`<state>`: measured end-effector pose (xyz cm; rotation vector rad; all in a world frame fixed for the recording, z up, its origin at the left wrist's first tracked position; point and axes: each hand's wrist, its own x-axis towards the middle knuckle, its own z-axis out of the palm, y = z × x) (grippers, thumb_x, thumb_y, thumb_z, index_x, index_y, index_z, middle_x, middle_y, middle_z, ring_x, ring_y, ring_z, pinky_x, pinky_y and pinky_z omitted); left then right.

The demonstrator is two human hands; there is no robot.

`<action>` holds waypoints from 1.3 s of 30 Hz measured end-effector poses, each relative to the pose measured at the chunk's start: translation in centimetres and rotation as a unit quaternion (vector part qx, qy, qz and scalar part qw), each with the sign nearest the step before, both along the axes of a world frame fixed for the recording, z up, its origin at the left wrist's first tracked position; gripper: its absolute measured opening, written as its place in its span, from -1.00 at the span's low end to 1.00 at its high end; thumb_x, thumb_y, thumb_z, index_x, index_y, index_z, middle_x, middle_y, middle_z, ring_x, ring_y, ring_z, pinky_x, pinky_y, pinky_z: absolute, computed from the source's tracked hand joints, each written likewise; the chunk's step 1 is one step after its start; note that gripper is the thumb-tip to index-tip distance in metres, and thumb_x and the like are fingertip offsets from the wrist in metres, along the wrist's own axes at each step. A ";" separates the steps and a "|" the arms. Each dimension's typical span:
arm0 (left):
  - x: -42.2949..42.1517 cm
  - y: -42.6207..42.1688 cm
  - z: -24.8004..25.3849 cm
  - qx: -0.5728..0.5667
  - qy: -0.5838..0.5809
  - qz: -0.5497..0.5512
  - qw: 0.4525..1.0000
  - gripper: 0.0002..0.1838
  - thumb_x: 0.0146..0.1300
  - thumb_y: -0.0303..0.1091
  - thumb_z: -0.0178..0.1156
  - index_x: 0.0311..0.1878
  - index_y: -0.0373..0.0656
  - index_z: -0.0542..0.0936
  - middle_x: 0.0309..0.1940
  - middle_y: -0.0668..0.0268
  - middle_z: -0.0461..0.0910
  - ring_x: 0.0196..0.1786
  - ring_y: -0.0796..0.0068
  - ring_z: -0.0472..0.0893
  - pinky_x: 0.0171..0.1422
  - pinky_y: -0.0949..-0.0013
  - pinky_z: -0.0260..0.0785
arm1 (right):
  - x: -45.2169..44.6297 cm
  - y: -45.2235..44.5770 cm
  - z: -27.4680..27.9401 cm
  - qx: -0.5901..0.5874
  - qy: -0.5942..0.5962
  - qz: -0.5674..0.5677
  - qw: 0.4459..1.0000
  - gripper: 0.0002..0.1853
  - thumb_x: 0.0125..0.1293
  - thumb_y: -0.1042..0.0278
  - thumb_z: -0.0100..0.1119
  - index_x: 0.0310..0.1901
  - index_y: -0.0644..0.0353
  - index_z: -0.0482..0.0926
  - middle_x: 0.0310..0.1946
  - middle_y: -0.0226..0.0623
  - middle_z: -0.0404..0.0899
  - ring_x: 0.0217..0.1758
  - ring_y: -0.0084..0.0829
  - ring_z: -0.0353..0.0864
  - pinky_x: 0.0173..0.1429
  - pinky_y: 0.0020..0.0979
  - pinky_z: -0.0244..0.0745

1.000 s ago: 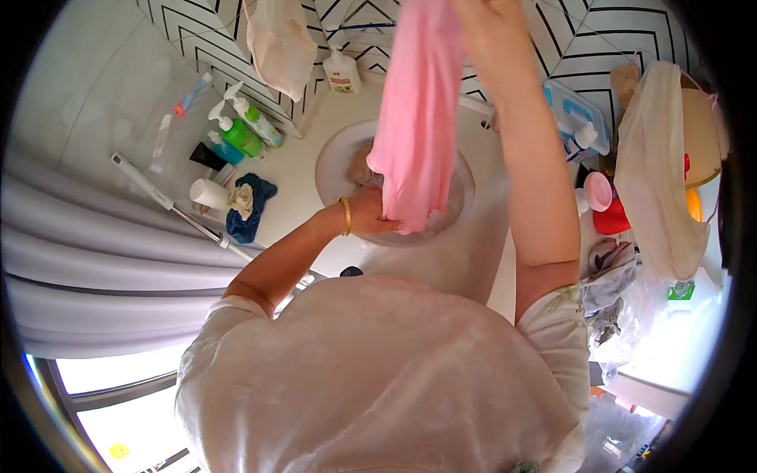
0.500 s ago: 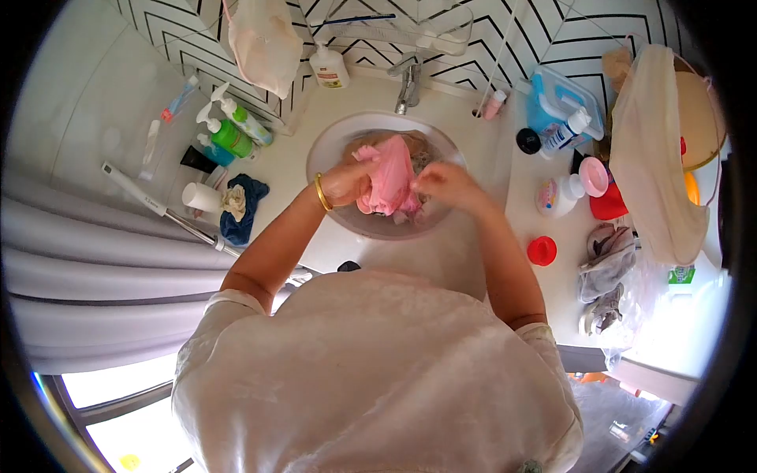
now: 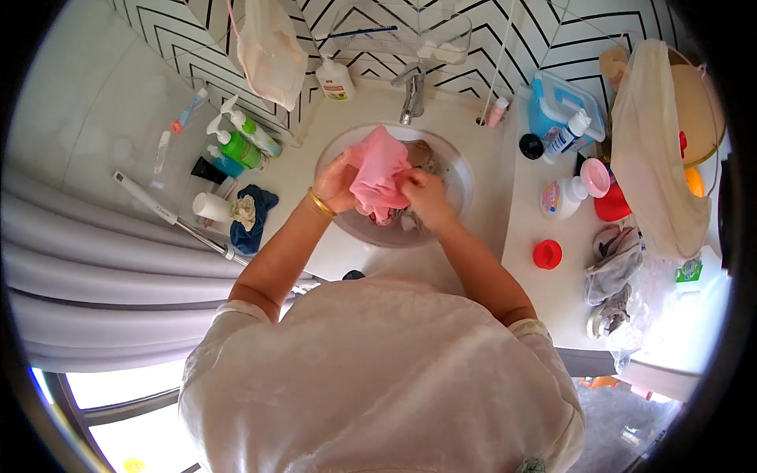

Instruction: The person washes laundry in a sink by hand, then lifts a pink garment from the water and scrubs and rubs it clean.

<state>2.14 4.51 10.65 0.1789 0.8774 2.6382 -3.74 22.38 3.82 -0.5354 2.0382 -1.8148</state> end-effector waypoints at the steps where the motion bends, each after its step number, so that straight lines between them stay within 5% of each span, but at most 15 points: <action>1: 0.1 0.3 -0.3 0.007 -0.001 -0.003 1.000 -0.30 0.18 0.07 0.07 0.27 -0.14 0.15 0.20 0.13 0.25 0.23 0.18 0.29 0.27 0.09 0.16 | 0.2 -0.5 0.0 0.054 0.066 0.029 0.996 -0.78 0.10 0.36 0.06 -0.25 0.30 0.53 -0.43 -0.33 0.55 -0.41 -0.51 0.51 -0.33 -0.47 0.41; 4: 0.4 2.1 -0.6 0.034 -0.029 -0.021 0.999 -0.29 0.16 0.06 0.10 0.27 -0.13 0.16 0.17 0.15 0.28 0.19 0.19 0.32 0.24 0.12 0.19 | 2.0 -0.8 2.5 0.003 -0.005 0.107 0.994 -0.69 0.05 0.33 0.15 -0.16 0.27 0.50 -0.31 -0.24 0.57 -0.34 -0.40 0.55 -0.25 -0.39 0.44; 7: 0.8 2.2 -2.2 -0.008 -0.014 -0.057 0.998 -0.20 0.12 0.14 0.09 0.30 -0.12 0.09 0.25 0.15 0.19 0.28 0.16 0.22 0.31 0.06 0.07 | 0.3 -1.6 -3.1 0.100 0.220 0.129 0.962 -0.66 -0.03 0.31 0.25 -0.17 0.17 0.50 -0.25 -0.26 0.56 -0.18 -0.34 0.54 -0.14 -0.39 0.43; 10: 1.3 2.8 -2.5 -0.019 -0.030 -0.065 0.997 -0.23 0.13 0.12 0.10 0.29 -0.11 0.11 0.22 0.16 0.23 0.26 0.19 0.25 0.30 0.06 0.10 | -3.3 -4.7 -12.2 0.016 0.217 0.117 0.969 -0.66 -0.14 0.29 0.21 -0.22 0.06 0.53 -0.35 -0.33 0.51 -0.20 -0.29 0.48 -0.04 -0.28 0.32; 13: 1.3 2.6 -3.1 -0.015 -0.033 -0.105 0.994 -0.24 0.12 0.08 0.12 0.29 -0.10 0.11 0.22 0.17 0.24 0.26 0.19 0.25 0.30 0.06 0.09 | -2.5 -3.3 -5.7 0.109 0.465 0.054 0.877 -0.60 -0.19 0.12 0.17 -0.23 0.05 0.51 -0.34 -0.30 0.49 -0.23 -0.27 0.47 -0.08 -0.31 0.31; 18: 1.6 4.0 -0.7 -0.011 -0.042 -0.124 0.991 -0.38 0.14 0.01 0.13 0.18 -0.14 0.25 0.03 0.21 0.43 0.05 0.27 0.46 0.16 0.18 0.27 | 0.1 -1.4 6.0 0.399 0.458 0.269 0.748 -0.54 -0.10 0.06 0.15 -0.10 0.04 0.48 -0.26 -0.31 0.51 -0.17 -0.30 0.49 -0.06 -0.33 0.34; 20: 1.3 3.8 -1.2 -0.051 -0.039 -0.102 0.993 -0.28 0.09 0.01 0.18 0.25 -0.11 0.18 0.14 0.21 0.32 0.19 0.26 0.33 0.26 0.13 0.16 | -2.1 -1.8 -3.2 0.041 0.176 0.244 0.953 -0.53 0.00 0.09 0.14 -0.02 0.05 0.44 -0.17 -0.34 0.50 -0.13 -0.34 0.50 -0.06 -0.32 0.36; 22: 0.9 3.6 -1.2 -0.080 -0.039 -0.088 0.992 -0.23 0.07 0.00 0.21 0.28 -0.09 0.15 0.20 0.22 0.27 0.26 0.27 0.27 0.31 0.11 0.10 | -2.9 -1.6 -6.0 -0.220 -0.121 0.172 0.952 -0.57 0.07 0.14 0.15 -0.01 0.06 0.44 -0.13 -0.34 0.51 -0.13 -0.40 0.51 -0.09 -0.35 0.41; 24: 0.6 3.2 -0.9 -0.096 -0.042 -0.080 0.991 -0.25 0.07 -0.03 0.22 0.28 -0.09 0.16 0.20 0.24 0.28 0.25 0.30 0.28 0.31 0.12 0.11 | -2.5 -0.6 -4.1 -0.346 -0.377 0.083 0.855 -0.65 0.10 0.20 0.17 -0.06 0.07 0.48 -0.14 -0.32 0.52 -0.17 -0.48 0.52 -0.14 -0.41 0.48; 27: -0.2 2.3 -0.1 -0.135 0.039 0.024 0.990 -0.34 0.13 -0.08 0.18 0.25 -0.08 0.21 0.18 0.27 0.31 0.24 0.34 0.30 0.29 0.16 0.14 | -2.1 0.4 -2.9 -0.294 -0.204 0.066 0.932 -0.64 0.13 0.24 0.17 -0.02 0.12 0.47 -0.22 -0.36 0.55 -0.24 -0.51 0.53 -0.21 -0.44 0.48; 29: -1.0 0.1 -0.2 -0.139 0.020 0.070 0.988 -0.48 0.20 -0.19 0.11 0.20 -0.10 0.26 0.11 0.30 0.36 0.17 0.40 0.36 0.23 0.21 0.23 | -1.6 2.1 -1.2 -0.061 -0.128 0.068 0.988 -0.67 0.14 0.30 0.15 -0.05 0.17 0.49 -0.29 -0.38 0.56 -0.31 -0.54 0.52 -0.24 -0.47 0.45; 30: -1.1 -1.1 -0.2 -0.142 0.010 0.094 0.985 -0.55 0.24 -0.25 0.07 0.18 -0.11 0.29 0.08 0.31 0.39 0.13 0.43 0.39 0.19 0.23 0.27 | -1.6 3.0 0.1 0.058 -0.084 0.070 0.992 -0.69 0.14 0.33 0.14 -0.07 0.20 0.50 -0.32 -0.40 0.56 -0.34 -0.56 0.51 -0.26 -0.49 0.43; 33: -1.0 -3.5 0.3 -0.136 0.005 0.118 0.984 -0.55 0.25 -0.23 0.05 0.19 -0.09 0.30 0.12 0.31 0.36 0.14 0.45 0.39 0.19 0.24 0.28 | -2.4 6.2 4.4 0.106 0.077 0.083 0.988 -0.77 0.14 0.41 0.11 -0.16 0.28 0.52 -0.41 -0.41 0.53 -0.44 -0.57 0.46 -0.32 -0.52 0.38; 35: -0.6 -3.9 1.3 -0.160 -0.010 0.138 0.977 -0.53 0.25 -0.17 0.03 0.20 -0.08 0.29 0.12 0.30 0.36 0.12 0.44 0.41 0.16 0.24 0.31 | -3.1 7.7 7.9 0.117 0.149 -0.040 0.981 -0.82 0.13 0.48 0.09 -0.22 0.28 0.53 -0.44 -0.45 0.49 -0.45 -0.63 0.40 -0.32 -0.58 0.34; 39: 0.0 -3.2 3.1 -0.150 -0.018 0.111 0.982 -0.39 0.24 0.06 -0.03 0.25 -0.09 0.23 0.17 0.26 0.33 0.18 0.33 0.36 0.21 0.20 0.24 | -3.7 8.3 13.1 -0.159 0.154 -0.120 0.968 -0.88 0.11 0.57 0.11 -0.27 0.23 0.52 -0.47 -0.50 0.45 -0.41 -0.67 0.37 -0.26 -0.61 0.32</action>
